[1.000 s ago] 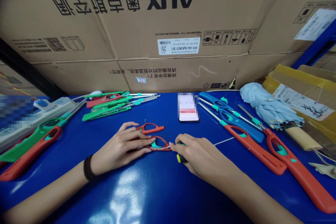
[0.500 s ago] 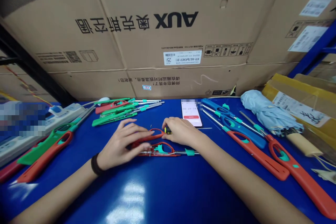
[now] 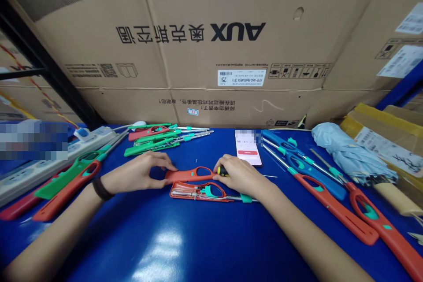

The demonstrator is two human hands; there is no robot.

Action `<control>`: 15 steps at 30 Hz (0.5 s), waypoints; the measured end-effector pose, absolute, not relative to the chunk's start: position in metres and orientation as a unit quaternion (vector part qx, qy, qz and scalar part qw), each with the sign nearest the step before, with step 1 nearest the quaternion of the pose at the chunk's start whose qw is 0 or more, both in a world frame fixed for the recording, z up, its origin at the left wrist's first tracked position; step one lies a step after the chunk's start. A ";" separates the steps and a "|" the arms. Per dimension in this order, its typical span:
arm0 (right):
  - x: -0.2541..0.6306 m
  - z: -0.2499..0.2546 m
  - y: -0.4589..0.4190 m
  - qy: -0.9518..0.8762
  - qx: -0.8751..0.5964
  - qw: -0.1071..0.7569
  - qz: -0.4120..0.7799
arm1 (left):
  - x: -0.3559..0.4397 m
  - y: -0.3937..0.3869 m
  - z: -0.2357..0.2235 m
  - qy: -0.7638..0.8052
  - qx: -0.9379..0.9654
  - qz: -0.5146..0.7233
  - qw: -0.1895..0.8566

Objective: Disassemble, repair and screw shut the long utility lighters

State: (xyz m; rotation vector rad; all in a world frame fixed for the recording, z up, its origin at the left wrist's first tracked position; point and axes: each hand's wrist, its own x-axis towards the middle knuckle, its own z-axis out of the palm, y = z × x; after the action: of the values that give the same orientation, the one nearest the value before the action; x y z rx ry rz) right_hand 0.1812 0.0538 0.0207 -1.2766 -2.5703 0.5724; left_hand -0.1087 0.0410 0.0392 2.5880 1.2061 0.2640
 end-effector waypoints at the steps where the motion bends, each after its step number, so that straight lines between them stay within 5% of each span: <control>1: 0.181 0.021 0.053 -0.873 -0.434 0.109 0.194 | -0.109 0.041 0.039 0.419 0.891 0.093 0.145; 15: 0.186 0.022 0.054 -0.868 -0.442 0.136 0.178 | -0.093 0.042 0.030 0.428 0.857 0.163 0.236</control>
State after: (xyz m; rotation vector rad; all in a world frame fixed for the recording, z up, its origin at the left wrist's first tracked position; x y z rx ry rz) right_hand 0.1855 0.0539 0.0222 -1.2807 -2.5138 0.5163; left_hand -0.0931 0.0418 0.0303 2.3498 1.1741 0.4476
